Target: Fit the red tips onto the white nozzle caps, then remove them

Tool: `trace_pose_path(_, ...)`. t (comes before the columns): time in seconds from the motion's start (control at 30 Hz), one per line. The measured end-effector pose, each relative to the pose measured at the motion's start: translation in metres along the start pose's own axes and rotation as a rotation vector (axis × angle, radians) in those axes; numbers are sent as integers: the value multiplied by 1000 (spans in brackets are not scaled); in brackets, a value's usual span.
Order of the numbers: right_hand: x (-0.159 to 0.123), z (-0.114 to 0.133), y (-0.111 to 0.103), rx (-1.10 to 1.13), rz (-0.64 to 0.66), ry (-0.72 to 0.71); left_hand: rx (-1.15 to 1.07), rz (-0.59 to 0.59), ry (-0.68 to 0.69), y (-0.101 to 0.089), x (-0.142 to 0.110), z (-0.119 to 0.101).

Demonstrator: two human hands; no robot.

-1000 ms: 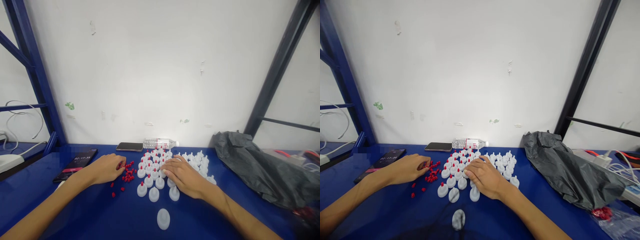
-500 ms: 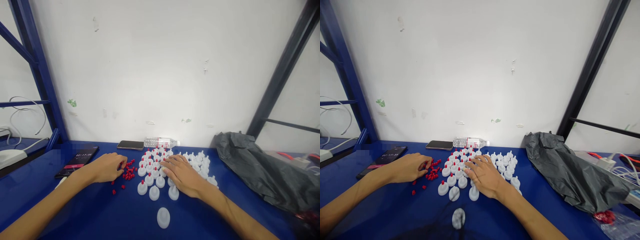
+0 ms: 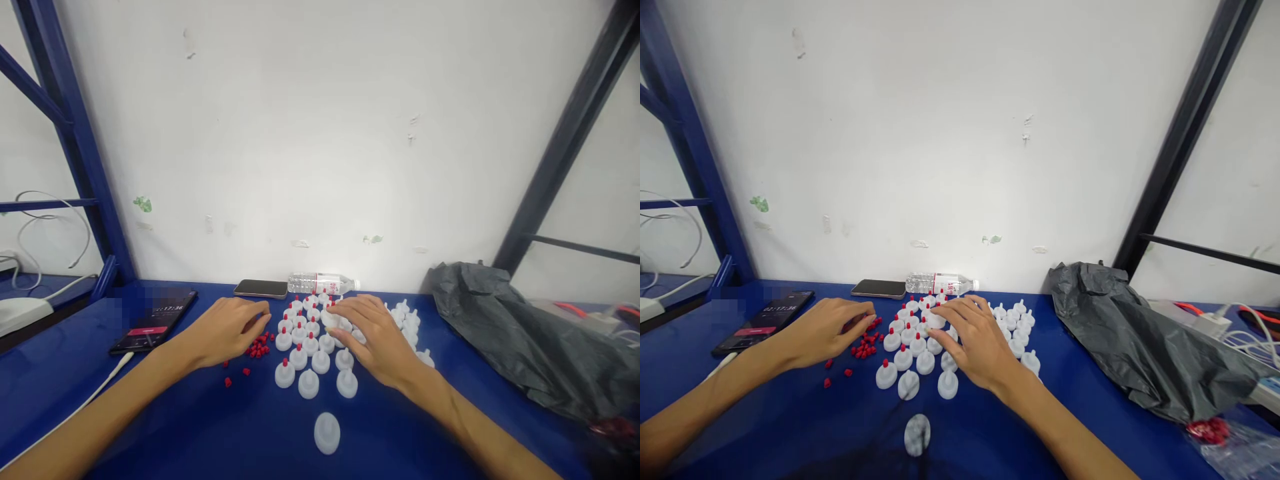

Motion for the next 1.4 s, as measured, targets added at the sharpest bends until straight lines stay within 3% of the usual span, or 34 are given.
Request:
trace_pose_path(0.1,-4,17,-4,63,-59,-59,-57,-76,98,-1,0,-20)
trace_pose_path(0.3,-17,56,12,86,74,-280,-78,-99,236,7,0,-57)
trace_pose_path(0.47,-18,59,11,119,47,-317,-142,-62,327,13,2,-72)
trace_pose_path(0.6,-15,65,3,98,-1,-378,-356,-128,232,8,4,-70)
trace_pose_path(0.7,-15,66,-4,4,-79,-424,-693,-177,78,12,6,-61)
trace_pose_path(0.8,-12,45,-6,-93,-133,-388,-987,-247,-86,14,2,-42)
trace_pose_path(0.87,-6,17,-6,-89,-143,-238,-910,-339,-119,1,-3,-25)
trace_pose_path(0.93,1,-12,-1,-57,-101,-45,-635,-405,-144,-17,-7,-7)
trace_pose_path(1.0,4,-30,7,-25,-20,85,-250,-324,-130,-26,-7,2)
trace_pose_path(1.07,4,-32,16,-23,57,110,0,-173,-128,-19,-4,9)
trace_pose_path(1.13,3,-27,24,-41,113,78,66,-62,-139,-6,-3,17)
trace_pose_path(1.27,-2,-23,36,-44,245,81,50,47,-149,17,-5,28)
trace_pose_path(1.4,-4,-23,39,-39,342,86,43,110,-152,25,-8,34)
Point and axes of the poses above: each hand's wrist, its own x-axis towards the middle knuckle, its own y-axis out of the palm, z = x × y, the point moved 7 cm from there along x, towards the middle knuckle, and after that the axes turned 14 degrees about y, right-handed, at the moved point
